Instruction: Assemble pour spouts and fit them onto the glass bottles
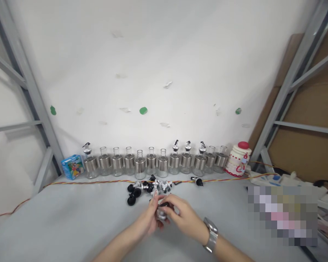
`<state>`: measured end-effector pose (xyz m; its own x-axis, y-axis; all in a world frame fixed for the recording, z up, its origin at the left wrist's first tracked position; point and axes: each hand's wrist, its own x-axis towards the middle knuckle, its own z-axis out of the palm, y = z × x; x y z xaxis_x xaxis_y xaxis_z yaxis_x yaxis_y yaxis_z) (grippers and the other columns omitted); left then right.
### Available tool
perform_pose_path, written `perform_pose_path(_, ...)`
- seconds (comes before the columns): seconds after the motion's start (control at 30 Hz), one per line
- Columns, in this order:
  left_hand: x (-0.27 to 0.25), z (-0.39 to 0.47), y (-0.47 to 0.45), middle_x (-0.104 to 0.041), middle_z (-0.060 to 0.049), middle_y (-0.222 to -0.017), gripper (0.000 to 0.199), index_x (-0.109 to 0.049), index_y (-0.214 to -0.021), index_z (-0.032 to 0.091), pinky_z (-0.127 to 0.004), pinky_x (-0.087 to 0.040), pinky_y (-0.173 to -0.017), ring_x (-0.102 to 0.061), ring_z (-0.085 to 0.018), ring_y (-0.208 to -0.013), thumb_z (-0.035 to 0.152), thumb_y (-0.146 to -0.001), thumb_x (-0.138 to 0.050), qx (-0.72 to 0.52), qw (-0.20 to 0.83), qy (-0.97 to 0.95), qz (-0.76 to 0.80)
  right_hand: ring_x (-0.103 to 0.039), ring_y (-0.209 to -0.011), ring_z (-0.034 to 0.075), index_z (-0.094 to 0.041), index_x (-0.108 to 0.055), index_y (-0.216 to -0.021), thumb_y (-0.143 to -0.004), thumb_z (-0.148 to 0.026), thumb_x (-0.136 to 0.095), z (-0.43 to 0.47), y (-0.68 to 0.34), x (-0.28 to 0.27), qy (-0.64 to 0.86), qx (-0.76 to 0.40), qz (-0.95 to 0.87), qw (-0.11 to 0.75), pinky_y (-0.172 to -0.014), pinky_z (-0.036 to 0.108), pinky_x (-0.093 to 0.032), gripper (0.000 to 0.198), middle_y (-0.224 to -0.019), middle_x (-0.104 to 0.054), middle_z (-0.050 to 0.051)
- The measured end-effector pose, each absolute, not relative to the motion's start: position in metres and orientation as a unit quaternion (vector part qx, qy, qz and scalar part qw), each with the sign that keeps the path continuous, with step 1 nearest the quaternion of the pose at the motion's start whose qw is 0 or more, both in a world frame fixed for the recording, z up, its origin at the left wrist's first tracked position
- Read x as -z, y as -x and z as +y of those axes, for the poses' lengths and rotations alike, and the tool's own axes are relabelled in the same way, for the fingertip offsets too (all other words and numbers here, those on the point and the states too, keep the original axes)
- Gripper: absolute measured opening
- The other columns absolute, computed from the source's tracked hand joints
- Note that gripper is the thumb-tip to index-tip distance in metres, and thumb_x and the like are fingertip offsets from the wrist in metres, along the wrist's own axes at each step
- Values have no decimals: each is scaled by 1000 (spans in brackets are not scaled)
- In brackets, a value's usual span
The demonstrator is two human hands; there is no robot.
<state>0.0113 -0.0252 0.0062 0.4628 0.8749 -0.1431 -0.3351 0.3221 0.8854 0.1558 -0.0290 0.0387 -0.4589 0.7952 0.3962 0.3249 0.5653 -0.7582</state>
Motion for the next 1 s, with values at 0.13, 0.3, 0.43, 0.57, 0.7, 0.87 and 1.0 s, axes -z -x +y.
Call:
perform_pose_path(0.13, -16, -25, -2, -54, -10, -105, 58, -49, -110, 17, -26, -41, -62, -54, -20, -87, 60, -72, -44, -455, 634, -507, 366, -53, -66, 15, -18, -57, -82, -83, -33, -44, -11, -167, -38, 428, -273, -750, 424, -61, 25, -41, 20, -74, -59, 2)
perform_pose_path(0.3, -20, -25, 2, -46, -13, -123, 49, -55, -107, 16, -29, -43, -69, -49, -24, -102, 53, -77, -43, -485, 564, -529, 408, -56, -73, 19, -16, -58, -79, -84, -26, -42, 11, -189, -34, 571, -48, -756, 317, -63, 27, -39, 19, -79, -60, 7)
perform_pose_path(0.43, -23, -28, 1, -36, -8, -133, 44, -55, -109, 22, -30, -44, -73, -44, -26, -110, 50, -76, -47, -498, 574, -517, 394, -58, -74, 20, -15, -59, -82, -84, -18, -41, 16, -197, -29, 618, 79, -758, 192, -64, 28, -38, 19, -83, -61, 9)
perform_pose_path(0.57, -24, -31, -1, -39, -10, -131, 45, -57, -107, 20, -31, -44, -74, -44, -27, -110, 50, -76, -47, -498, 570, -520, 396, -59, -74, 20, -17, -60, -84, -84, -19, -42, 16, -195, -24, 604, 106, -774, 159, -64, 27, -38, 19, -85, -61, 7)
perform_pose_path(0.7, -22, -31, -2, -40, -10, -131, 44, -55, -111, 21, -32, -46, -73, -45, -27, -110, 48, -77, -46, -500, 556, -531, 399, -59, -73, 20, -17, -63, -82, -82, -15, -44, 13, -193, -21, 598, 112, -785, 112, -64, 28, -38, 20, -86, -60, 9)
perform_pose_path(0.87, -16, -32, -2, -36, -8, -133, 41, -55, -111, 22, -37, -45, -81, -44, -28, -112, 46, -79, -45, -505, 566, -528, 381, -59, -75, 20, -15, -63, -87, -83, -19, -44, 10, -188, -22, 606, 84, -784, 106, -62, 27, -39, 20, -90, -59, 11)
perform_pose_path(1.0, -12, -33, -2, -34, -5, -136, 42, -49, -117, 24, -39, -33, -98, -36, -25, -120, 42, -80, -47, -515, 595, -501, 360, -59, -77, 20, -17, -61, -93, -83, -28, -47, 7, -183, -23, 594, 69, -793, 115, -63, 26, -40, 21, -90, -59, 10)
